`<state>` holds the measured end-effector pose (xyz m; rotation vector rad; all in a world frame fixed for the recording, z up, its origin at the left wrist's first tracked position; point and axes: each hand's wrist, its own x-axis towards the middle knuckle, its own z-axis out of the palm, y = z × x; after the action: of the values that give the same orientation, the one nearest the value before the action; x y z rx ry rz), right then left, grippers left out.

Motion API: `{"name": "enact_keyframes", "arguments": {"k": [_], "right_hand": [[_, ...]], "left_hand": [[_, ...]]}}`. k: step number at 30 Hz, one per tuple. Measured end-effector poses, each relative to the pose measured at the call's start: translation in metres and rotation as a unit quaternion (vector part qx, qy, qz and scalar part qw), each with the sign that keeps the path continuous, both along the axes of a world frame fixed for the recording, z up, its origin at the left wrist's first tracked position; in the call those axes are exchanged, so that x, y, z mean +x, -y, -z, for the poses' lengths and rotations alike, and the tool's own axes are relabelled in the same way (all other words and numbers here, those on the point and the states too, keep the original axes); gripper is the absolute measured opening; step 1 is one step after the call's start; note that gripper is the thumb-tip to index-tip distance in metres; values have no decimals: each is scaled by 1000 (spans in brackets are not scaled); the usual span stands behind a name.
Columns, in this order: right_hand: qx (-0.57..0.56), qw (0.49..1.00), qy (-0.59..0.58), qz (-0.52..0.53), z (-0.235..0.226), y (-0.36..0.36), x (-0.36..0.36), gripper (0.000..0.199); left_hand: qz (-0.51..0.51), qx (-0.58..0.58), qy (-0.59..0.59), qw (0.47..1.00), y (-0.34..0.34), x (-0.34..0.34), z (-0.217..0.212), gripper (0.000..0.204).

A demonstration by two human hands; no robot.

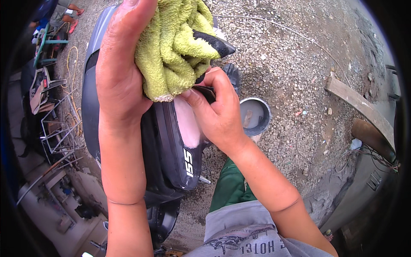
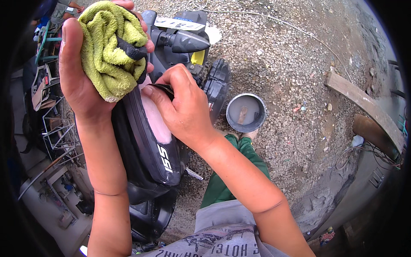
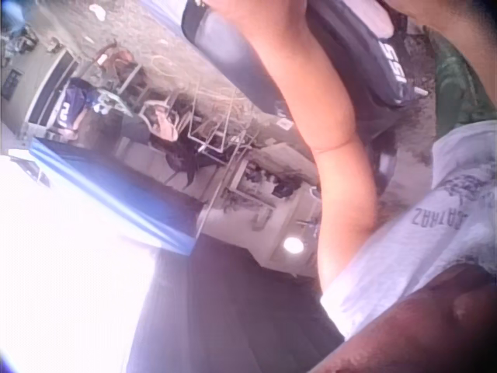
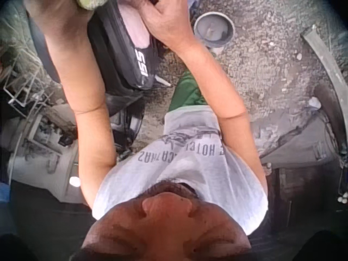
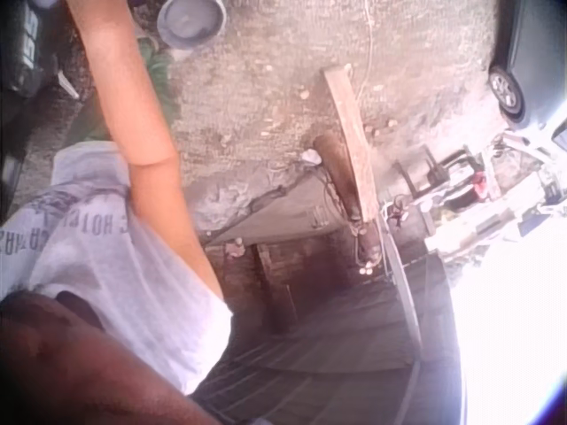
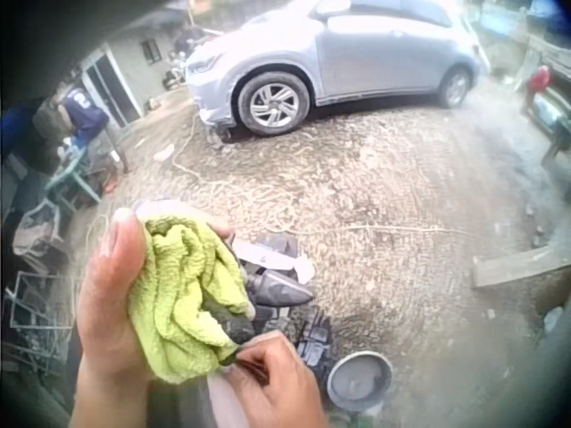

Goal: The person cleans the side panel of a black motorcycle using a green cloth and a small black scraper. They repeatedly wipe the surface and scrape off residue, occasionally dipping the cloth into a bucket of water on the ground.

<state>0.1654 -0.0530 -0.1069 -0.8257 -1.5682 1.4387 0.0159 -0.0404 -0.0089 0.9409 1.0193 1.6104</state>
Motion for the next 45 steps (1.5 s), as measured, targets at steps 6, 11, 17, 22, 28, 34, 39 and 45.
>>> {"name": "enact_keyframes", "arguments": {"k": [6, 11, 17, 22, 28, 34, 39, 45], "right_hand": [[-182, 979, -55, -70, 16, 35, 27, 30], [-181, 975, -112, -57, 15, 4, 1, 31], [-215, 960, -150, -97, 22, 19, 14, 33], [-125, 980, -128, -89, 24, -19, -6, 30], [-145, 971, -135, -137, 24, -4, 11, 28], [-88, 979, -142, -114, 25, -39, -11, 26], [-123, 970, -145, -149, 31, -4, 15, 27], [-115, 977, -132, -124, 23, -27, -1, 26]], "left_hand": [[114, -64, 89, 987, 5, -14, 0, 83], [70, -15, -25, 997, 3, 5, -3, 66], [35, -56, -99, 993, 10, 26, -16, 47], [37, -109, -134, 984, 12, 26, -21, 40], [33, -144, -211, 966, 16, 22, -32, 33], [49, -161, -236, 957, 16, 18, -24, 47], [-2, -188, -259, 948, 4, 26, -26, 66], [-21, -208, -160, 965, -53, 13, -24, 65]]}}
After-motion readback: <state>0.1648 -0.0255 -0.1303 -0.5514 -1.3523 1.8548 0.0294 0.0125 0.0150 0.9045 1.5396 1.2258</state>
